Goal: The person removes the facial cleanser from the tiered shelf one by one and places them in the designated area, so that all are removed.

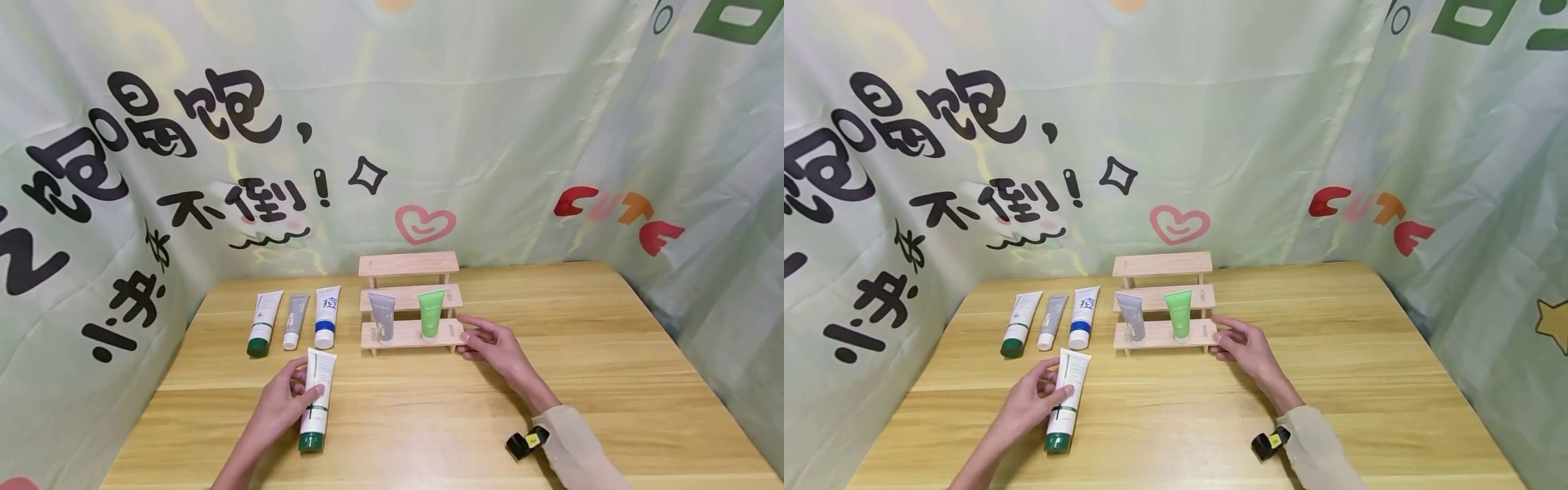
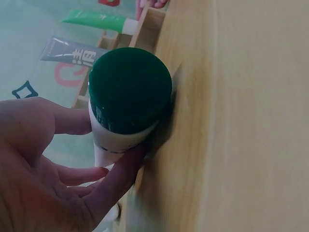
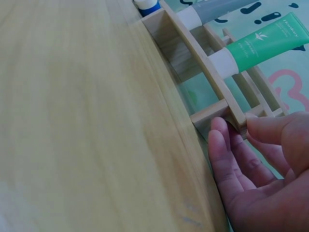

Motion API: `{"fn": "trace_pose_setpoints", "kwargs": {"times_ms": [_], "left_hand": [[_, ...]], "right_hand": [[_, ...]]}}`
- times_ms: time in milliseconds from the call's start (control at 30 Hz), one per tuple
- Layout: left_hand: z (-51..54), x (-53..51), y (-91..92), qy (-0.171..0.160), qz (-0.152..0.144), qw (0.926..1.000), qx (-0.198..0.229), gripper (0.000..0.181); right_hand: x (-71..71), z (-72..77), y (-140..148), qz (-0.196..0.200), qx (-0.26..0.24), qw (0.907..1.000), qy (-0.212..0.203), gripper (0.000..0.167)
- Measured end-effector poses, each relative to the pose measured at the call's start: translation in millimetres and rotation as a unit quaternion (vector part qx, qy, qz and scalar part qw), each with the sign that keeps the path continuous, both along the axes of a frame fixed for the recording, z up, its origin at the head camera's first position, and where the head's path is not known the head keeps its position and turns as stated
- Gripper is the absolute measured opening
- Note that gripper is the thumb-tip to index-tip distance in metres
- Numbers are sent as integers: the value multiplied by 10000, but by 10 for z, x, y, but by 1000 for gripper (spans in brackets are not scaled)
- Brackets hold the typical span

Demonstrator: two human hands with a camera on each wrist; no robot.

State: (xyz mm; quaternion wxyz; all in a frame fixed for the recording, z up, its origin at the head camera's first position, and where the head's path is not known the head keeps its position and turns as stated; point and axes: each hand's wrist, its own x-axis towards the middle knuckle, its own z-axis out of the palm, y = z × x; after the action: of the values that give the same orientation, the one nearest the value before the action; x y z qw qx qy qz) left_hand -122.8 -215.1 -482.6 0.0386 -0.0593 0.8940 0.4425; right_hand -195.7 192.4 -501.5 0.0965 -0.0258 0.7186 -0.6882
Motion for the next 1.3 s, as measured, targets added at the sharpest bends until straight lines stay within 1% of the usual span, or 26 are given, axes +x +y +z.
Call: {"fn": "trace_pose_setpoints", "kwargs": {"times_ms": [100,167,233,367,500,633,733,867,967,1067,1200,1300], "left_hand": [[16,1,-15,31,-60,9993,-360,62],[20,1,-30,-9,-54,9990,-450,62],[19,1,-43,-53,-63,9991,-408,61],[10,-9,-56,-127,-130,9997,-156,58],[18,-20,-62,-164,-297,9994,-115,52],[34,-16,-74,-288,-378,9989,-60,50],[41,-3,-87,-437,-358,9984,78,53],[48,6,-101,-498,-283,9982,161,57],[62,9,-109,-434,-257,9987,104,58],[83,10,-120,-338,-221,9992,40,55],[142,1,-126,56,-139,9998,-143,43],[190,-22,-110,439,-105,9987,-247,33]], "right_hand": [[2,0,-7,23,3,10000,9,47],[4,0,-8,29,2,10000,13,47],[6,0,-6,23,8,10000,12,47],[3,6,6,-6,43,10000,20,47],[1,10,15,-1,54,10000,31,47],[2,4,13,16,68,10000,50,47],[1,-2,8,10,71,10000,53,47],[-4,-8,5,21,49,10000,53,47],[-7,-9,3,21,54,10000,64,47],[-7,-7,5,27,83,9999,68,48],[-4,-6,9,25,105,9999,65,48],[-2,-5,9,21,98,9999,74,48]]}}
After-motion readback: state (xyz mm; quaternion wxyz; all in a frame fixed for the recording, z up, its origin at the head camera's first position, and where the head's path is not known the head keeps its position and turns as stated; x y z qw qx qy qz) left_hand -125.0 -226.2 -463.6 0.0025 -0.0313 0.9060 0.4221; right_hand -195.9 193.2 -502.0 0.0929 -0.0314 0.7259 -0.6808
